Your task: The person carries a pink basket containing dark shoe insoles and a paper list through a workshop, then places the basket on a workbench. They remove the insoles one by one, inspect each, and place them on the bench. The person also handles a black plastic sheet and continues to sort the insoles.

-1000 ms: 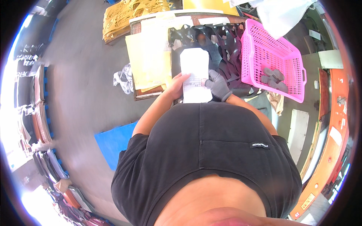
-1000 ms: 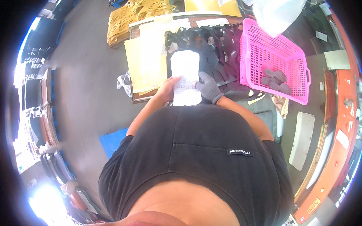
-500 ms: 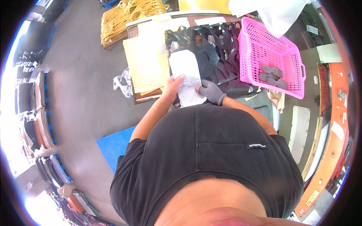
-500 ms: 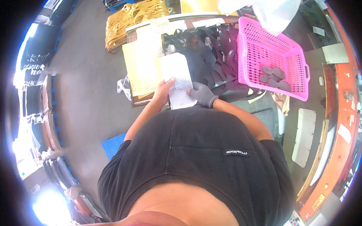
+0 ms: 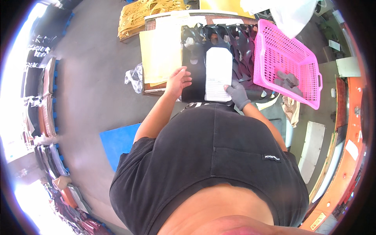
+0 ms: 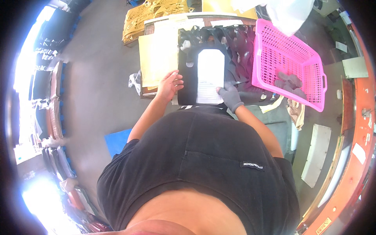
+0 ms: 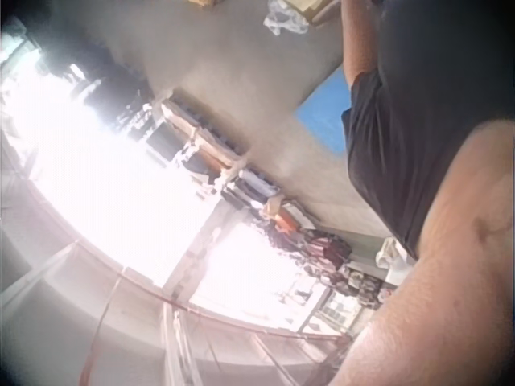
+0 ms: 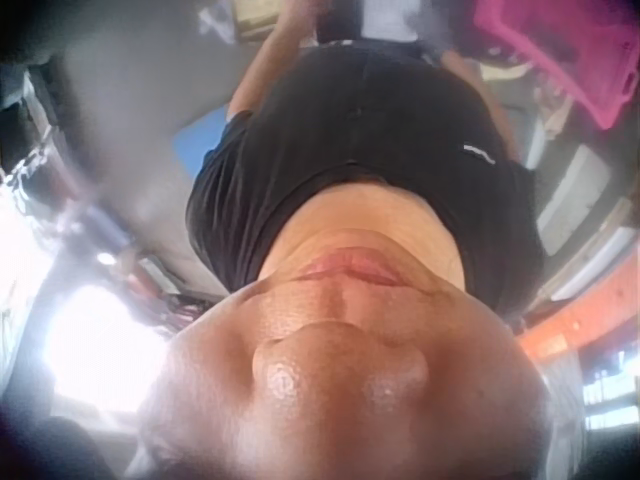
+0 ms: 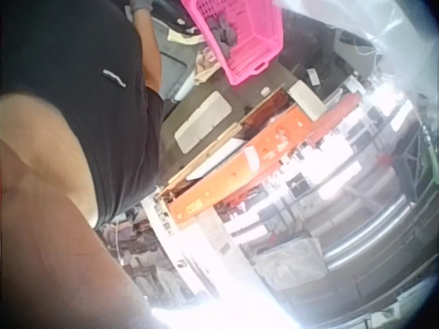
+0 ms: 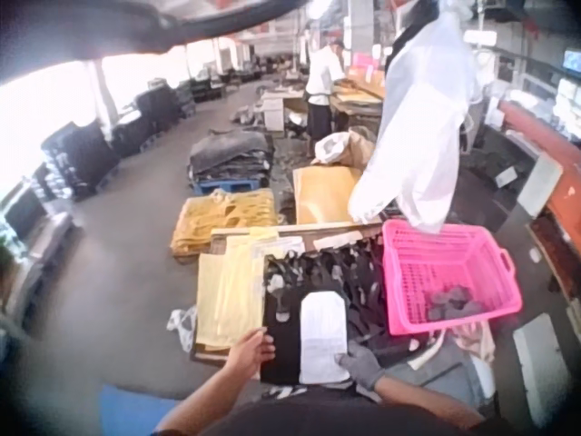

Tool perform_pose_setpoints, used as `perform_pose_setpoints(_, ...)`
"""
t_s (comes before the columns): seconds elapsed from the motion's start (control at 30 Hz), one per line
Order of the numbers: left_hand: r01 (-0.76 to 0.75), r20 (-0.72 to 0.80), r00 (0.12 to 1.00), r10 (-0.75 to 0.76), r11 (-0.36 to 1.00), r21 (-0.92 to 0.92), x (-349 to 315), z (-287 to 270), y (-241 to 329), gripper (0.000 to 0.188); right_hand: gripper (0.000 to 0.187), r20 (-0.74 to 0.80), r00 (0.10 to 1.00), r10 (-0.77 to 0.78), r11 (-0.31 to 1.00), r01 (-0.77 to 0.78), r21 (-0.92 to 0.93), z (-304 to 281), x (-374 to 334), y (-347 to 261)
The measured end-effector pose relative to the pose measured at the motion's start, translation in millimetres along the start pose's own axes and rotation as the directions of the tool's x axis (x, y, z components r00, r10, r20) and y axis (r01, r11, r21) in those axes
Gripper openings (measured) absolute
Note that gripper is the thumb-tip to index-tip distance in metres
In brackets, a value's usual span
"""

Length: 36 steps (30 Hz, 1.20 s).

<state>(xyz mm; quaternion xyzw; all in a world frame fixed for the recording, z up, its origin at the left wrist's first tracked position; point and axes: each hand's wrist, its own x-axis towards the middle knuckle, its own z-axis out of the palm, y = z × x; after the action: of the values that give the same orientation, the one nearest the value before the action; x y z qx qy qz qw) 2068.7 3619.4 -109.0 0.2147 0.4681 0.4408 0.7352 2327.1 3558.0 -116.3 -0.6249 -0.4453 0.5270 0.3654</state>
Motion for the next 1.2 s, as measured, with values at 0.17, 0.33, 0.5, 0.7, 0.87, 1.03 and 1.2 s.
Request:
perform_pose_setpoints(0.17, 0.156, 0.012, 0.987, -0.163, 0.957, 0.244, -25.7, 3.3, -21.5, 0.037, 0.026, -0.133, 0.991, -0.03, 0.99, 0.048, 0.134, -24.2, -44.1, 20.9)
perform_pose_setpoints(0.33, 0.217, 0.331, 0.891, -0.31, 0.932, 0.29, -49.3, 34.2, -59.0, 0.046, 0.028, -0.048, 0.987, -0.153, 0.953, 0.16, 0.258, -1.1, -80.5, 29.8)
perform_pose_setpoints(0.5, 0.405, 0.46, 0.795, -0.394, 0.911, 0.081, -55.0, 60.2, -45.9, 0.039, 0.029, 0.029, 0.969, -0.245, 0.967, 0.242, 0.08, 15.2, -94.3, 16.5)
perform_pose_setpoints(0.7, 0.302, 0.417, 0.849, -0.324, 0.946, 0.119, -50.5, 68.9, -32.0, 0.039, 0.029, 0.021, 0.994, -0.108, 0.985, 0.104, 0.14, 8.5, -83.4, 7.0)
perform_pose_setpoints(0.87, 0.228, 0.443, 0.877, -0.185, 0.973, -0.046, 0.6, 44.8, -17.9, 0.039, 0.042, -0.288, 0.924, -0.253, 0.863, 0.35, 0.365, -10.6, -63.9, -104.0)
perform_pose_setpoints(1.03, 0.228, 0.318, 0.925, -0.207, 0.973, -0.032, 48.2, -10.6, 19.5, 0.04, 0.049, -0.237, 0.233, -0.943, 0.196, 0.966, 0.17, -17.3, -142.5, -268.4)
perform_pose_setpoints(1.2, 0.369, 0.108, 0.926, -0.361, 0.927, -0.071, 64.7, -44.5, 41.4, 0.037, 0.053, -0.36, -0.701, -0.615, -0.77, 0.633, 0.082, 32.5, -164.3, -358.1)
